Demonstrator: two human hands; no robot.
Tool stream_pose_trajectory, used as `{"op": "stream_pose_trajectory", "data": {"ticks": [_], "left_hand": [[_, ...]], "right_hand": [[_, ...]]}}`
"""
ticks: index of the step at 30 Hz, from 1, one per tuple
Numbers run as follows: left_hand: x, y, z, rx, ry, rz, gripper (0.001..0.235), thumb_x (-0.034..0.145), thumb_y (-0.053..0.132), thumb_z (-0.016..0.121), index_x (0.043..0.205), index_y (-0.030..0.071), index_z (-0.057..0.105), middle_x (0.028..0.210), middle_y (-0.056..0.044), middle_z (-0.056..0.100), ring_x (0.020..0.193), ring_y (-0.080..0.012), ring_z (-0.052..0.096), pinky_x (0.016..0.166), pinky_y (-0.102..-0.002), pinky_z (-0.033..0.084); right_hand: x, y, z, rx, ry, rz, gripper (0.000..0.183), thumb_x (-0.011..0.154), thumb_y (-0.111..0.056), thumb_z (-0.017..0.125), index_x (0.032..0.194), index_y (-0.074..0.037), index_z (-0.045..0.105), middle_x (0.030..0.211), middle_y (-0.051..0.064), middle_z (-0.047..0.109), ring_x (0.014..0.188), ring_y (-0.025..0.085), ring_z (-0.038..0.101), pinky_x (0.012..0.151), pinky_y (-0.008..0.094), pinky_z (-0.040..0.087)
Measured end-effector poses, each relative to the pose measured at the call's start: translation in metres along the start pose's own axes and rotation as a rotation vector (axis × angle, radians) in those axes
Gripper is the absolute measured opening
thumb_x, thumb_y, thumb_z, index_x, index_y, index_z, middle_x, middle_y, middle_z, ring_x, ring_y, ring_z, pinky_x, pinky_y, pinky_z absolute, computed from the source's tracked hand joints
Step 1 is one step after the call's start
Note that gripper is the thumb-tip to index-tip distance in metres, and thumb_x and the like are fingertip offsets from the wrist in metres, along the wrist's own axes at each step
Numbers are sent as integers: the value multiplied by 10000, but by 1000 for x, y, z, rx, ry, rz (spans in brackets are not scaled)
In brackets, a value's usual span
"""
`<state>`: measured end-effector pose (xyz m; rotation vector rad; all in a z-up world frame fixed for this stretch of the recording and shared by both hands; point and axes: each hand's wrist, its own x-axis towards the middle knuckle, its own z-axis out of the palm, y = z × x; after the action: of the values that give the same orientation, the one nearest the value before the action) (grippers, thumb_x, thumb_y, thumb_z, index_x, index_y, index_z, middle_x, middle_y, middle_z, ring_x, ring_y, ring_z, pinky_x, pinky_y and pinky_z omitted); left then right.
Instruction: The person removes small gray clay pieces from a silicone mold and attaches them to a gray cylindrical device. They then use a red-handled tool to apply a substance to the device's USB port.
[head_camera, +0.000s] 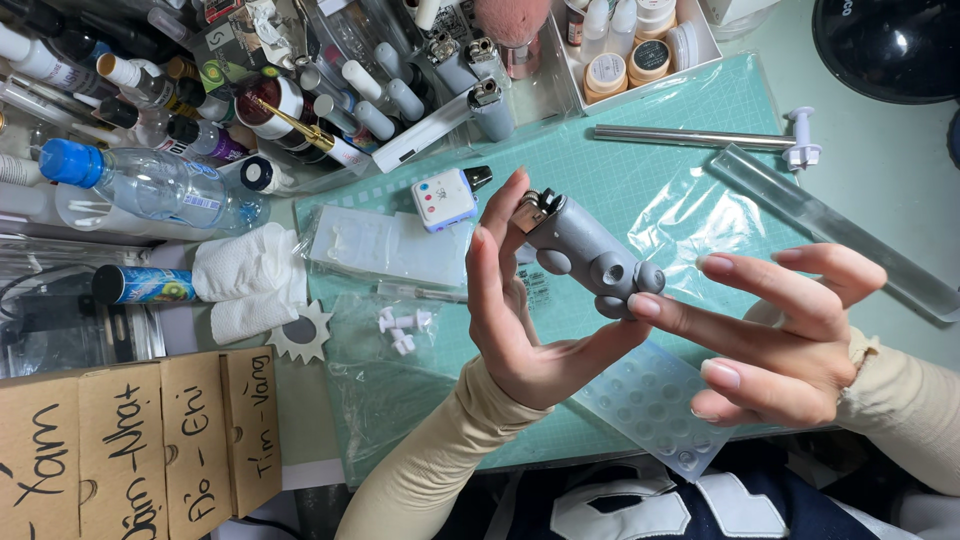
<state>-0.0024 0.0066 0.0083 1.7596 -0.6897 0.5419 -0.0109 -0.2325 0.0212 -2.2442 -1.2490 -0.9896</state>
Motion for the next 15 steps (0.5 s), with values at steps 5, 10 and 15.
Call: {"op": "stream_pose_trajectory", "data": {"ticks": [5, 10, 15], "left_hand": [[-1, 2, -1, 110, 34, 67, 1326, 850, 188, 972, 1725, 276, -21, 1655, -270, 256, 1430, -331, 465, 1117, -400, 475], [1, -2, 1, -68, -18, 46, 1376, 798, 185, 992, 1731, 311, -11, 1638, -224, 273, 1408, -275, 475, 1109, -369, 490], [1, -12, 4, -419, -188, -71, 1397, 758, 160, 1020, 1706, 358, 11, 1626, -155, 321, 1377, -189, 513, 1120, -317, 492]], "right_hand": [[-2, -2, 3, 117, 4, 21, 412, 1114, -469, 406, 1353, -137, 358, 1094, 101, 774, 1119, 279, 581, 866, 343, 389], [4, 14, 7, 291, 180, 5, 326, 1105, -436, 402, 1302, -176, 406, 967, -17, 785, 1029, 236, 586, 846, 345, 413], [-12, 17, -1, 1089, 308, 533, 304, 1102, -418, 417, 1290, -189, 482, 859, 107, 768, 844, 224, 588, 796, 358, 474]]}}
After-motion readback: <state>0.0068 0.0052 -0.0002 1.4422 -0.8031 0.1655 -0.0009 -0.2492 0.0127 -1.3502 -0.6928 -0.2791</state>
